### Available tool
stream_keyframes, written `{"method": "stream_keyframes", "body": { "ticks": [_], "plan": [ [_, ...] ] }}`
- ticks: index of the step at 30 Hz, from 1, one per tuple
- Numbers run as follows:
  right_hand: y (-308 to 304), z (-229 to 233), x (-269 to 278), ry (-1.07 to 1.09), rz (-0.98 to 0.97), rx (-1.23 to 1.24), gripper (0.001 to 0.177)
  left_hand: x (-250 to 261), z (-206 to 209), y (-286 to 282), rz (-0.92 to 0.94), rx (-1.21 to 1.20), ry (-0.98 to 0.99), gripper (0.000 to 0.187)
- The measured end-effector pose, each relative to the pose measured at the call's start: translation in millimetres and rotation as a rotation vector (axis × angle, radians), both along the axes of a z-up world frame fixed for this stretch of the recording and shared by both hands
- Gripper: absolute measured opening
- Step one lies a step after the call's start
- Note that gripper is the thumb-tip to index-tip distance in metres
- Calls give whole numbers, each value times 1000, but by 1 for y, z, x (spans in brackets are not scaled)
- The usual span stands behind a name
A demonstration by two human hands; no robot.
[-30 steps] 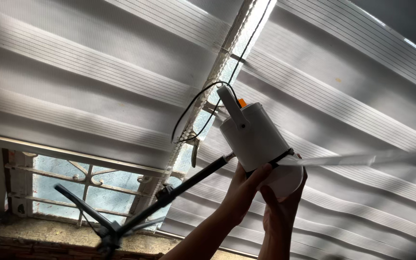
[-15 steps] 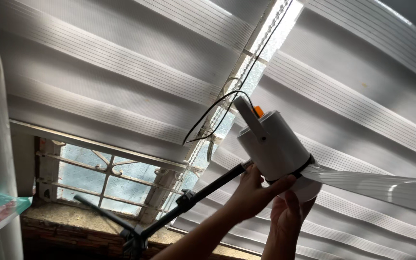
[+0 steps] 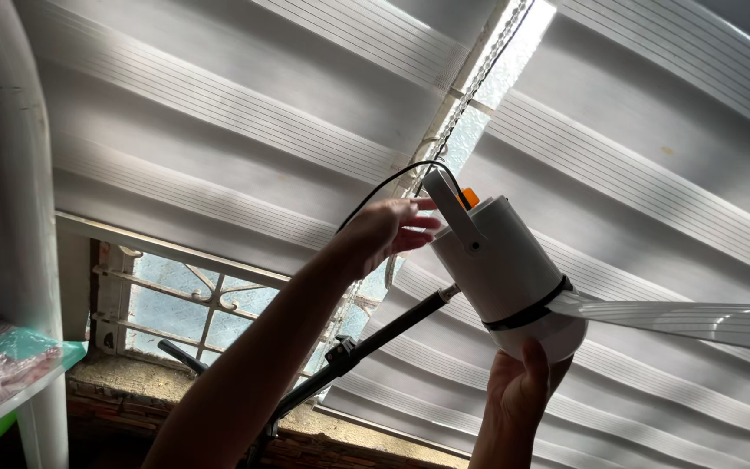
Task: The person attaches white plastic fan blades to a ceiling fan motor mounted on a tripod. They align each blade with the motor housing and secure it by hand, repeating the process for multiple blades.
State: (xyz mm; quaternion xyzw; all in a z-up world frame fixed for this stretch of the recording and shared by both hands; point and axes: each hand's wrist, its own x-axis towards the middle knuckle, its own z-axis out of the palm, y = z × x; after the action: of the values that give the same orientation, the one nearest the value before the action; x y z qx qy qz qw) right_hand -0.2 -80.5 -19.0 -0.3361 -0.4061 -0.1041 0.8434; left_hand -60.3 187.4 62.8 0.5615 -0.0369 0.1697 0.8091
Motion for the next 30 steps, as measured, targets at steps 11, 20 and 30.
{"method": "stream_keyframes", "body": {
  "ticks": [11, 20, 30],
  "plan": [
    [-11, 2, -10, -29, -67, -13, 95, 13, 45, 7, -130, -11, 57, 44],
    [-23, -16, -4, -28, -67, -31, 84, 15, 66, 28, 60, 636, 242, 49],
    [-15, -5, -7, -69, -27, -29, 86, 21, 59, 54, 151, 346, 66, 32]
  ]
}}
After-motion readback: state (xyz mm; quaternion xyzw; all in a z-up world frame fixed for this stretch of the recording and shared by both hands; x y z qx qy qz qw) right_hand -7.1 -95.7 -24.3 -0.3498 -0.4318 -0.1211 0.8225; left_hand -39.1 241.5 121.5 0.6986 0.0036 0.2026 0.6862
